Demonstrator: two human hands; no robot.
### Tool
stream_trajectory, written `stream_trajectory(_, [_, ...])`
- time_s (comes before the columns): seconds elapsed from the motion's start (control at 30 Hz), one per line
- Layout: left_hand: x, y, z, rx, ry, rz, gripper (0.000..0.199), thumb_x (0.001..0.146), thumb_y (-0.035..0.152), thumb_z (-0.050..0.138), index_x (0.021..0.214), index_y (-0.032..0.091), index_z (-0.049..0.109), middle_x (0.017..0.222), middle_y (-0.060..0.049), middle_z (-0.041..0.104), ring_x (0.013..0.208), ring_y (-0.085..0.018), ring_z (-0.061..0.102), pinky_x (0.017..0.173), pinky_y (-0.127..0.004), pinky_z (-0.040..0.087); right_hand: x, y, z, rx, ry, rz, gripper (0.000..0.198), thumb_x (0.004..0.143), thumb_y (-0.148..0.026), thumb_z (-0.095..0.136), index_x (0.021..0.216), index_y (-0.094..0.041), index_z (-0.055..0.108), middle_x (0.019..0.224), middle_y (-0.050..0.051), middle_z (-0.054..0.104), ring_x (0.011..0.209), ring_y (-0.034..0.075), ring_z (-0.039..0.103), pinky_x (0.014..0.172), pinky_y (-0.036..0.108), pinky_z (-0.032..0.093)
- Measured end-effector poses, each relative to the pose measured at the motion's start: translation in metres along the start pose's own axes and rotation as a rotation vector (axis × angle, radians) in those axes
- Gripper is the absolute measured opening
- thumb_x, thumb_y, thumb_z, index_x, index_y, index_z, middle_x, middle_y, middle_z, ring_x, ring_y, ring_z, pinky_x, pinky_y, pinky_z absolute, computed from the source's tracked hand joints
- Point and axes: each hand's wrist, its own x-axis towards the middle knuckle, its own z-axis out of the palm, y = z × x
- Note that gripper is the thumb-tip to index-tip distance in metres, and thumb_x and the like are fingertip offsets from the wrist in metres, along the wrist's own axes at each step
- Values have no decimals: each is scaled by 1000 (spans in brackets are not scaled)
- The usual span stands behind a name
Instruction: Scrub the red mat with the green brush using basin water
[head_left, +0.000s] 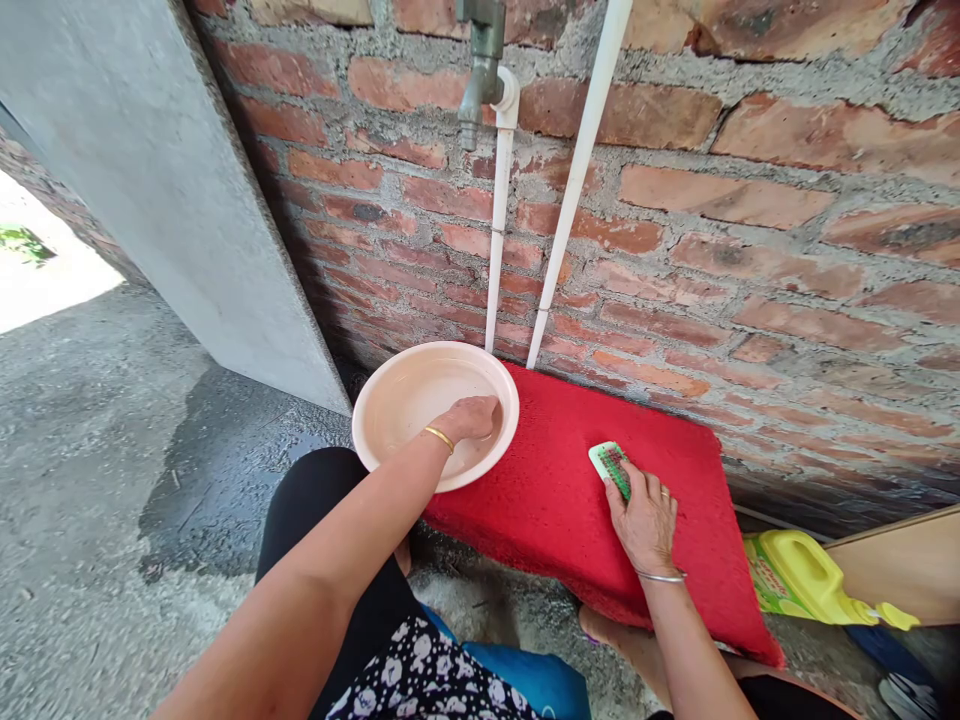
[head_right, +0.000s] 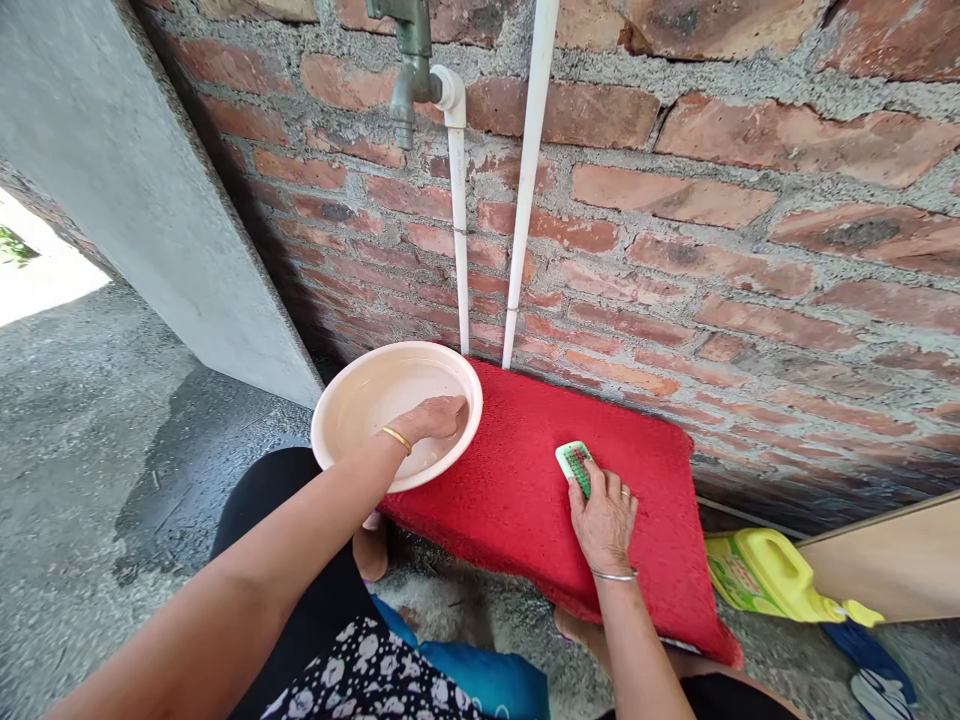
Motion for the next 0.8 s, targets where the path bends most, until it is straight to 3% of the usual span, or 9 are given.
stream_trajectory(0.8, [-1,0,-2,1,-10,-3,39,83,15,51,123,14,55,121,-18,66,114,-30,63,93,-37,50,1,-2,-3,36,-32,25,44,94,-47,42,124,-18,58,103,12,63,90,23,54,76,35,33])
